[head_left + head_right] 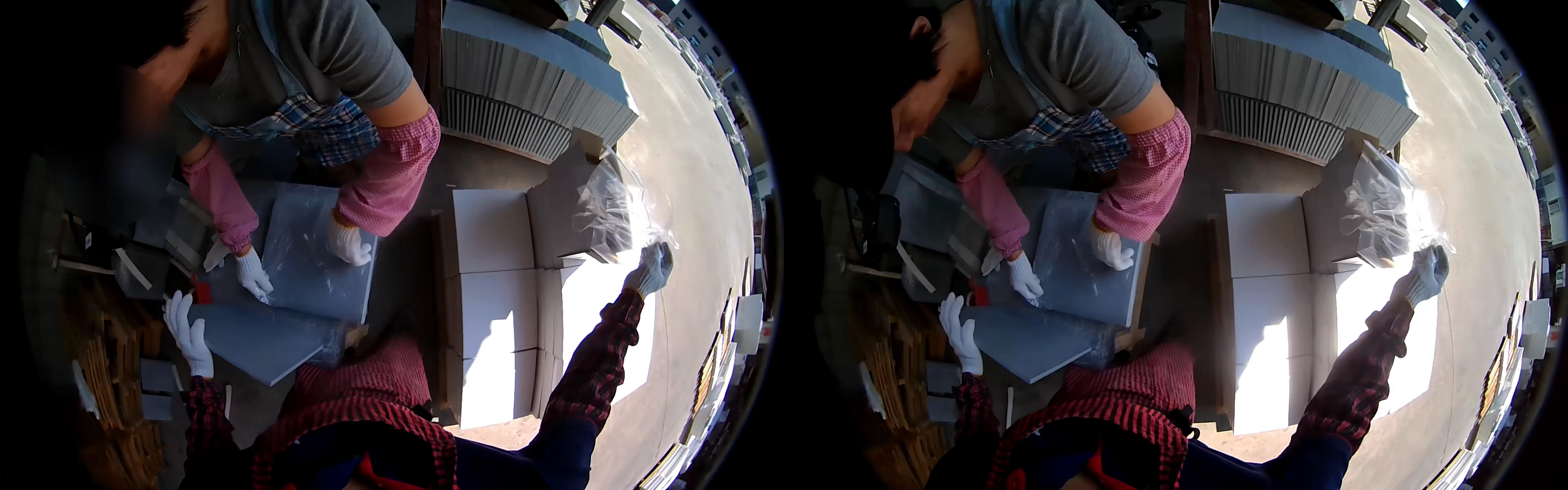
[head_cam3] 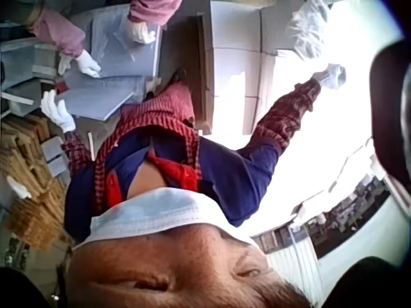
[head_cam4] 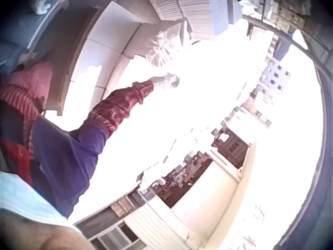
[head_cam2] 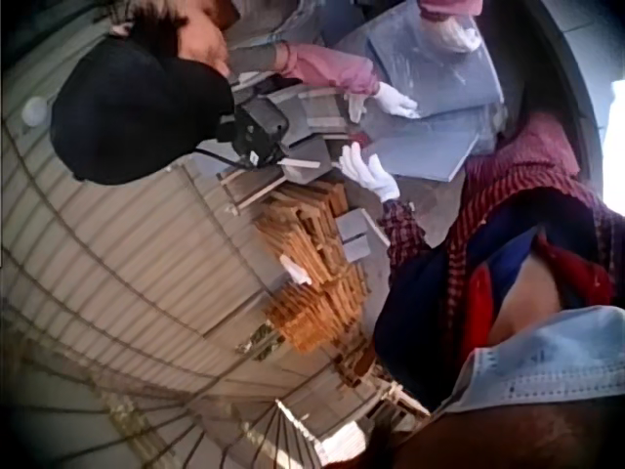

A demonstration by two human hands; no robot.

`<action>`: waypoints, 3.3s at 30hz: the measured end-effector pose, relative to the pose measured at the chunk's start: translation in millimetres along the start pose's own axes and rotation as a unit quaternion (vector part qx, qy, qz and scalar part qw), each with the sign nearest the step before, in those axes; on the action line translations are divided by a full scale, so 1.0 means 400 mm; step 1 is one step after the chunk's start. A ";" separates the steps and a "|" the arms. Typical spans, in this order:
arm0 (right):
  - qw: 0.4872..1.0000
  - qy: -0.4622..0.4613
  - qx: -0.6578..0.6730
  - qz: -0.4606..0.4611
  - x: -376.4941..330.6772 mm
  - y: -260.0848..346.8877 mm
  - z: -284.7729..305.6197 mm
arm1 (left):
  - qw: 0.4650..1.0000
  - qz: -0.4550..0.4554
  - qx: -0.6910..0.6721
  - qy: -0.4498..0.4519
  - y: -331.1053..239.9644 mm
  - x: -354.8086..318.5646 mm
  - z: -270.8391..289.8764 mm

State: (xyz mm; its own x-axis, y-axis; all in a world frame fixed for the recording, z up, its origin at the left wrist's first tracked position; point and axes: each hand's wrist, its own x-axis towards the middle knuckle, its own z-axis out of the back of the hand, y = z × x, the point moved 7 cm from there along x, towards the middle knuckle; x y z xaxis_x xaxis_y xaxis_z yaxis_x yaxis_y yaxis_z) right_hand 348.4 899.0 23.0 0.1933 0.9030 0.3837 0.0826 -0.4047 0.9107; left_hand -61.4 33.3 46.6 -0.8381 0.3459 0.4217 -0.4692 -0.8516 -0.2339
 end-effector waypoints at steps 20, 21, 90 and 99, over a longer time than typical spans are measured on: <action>0.756 0.505 -0.391 0.141 0.182 -0.624 -0.130 | 0.980 0.190 -0.005 0.061 -0.036 0.008 0.011; 0.784 0.483 -0.378 0.094 0.212 -0.625 -0.111 | 0.983 0.178 0.002 0.053 -0.015 0.005 0.002; 0.796 0.507 -0.063 -0.324 -1.890 0.198 -0.166 | 0.779 0.112 -0.535 0.306 0.358 -0.120 -0.270; 0.800 0.470 -0.031 -0.371 -1.901 0.192 -0.169 | 0.793 0.079 -0.527 0.295 0.363 -0.119 -0.271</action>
State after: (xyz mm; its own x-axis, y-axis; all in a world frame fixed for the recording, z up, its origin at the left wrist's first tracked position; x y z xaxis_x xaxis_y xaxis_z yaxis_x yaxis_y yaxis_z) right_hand 141.8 191.0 -188.4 -0.7104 0.6123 -0.3471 -0.2203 0.2749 0.9359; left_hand -119.7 -64.1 -102.5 -0.7488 0.6558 -0.0961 -0.0566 -0.2077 -0.9765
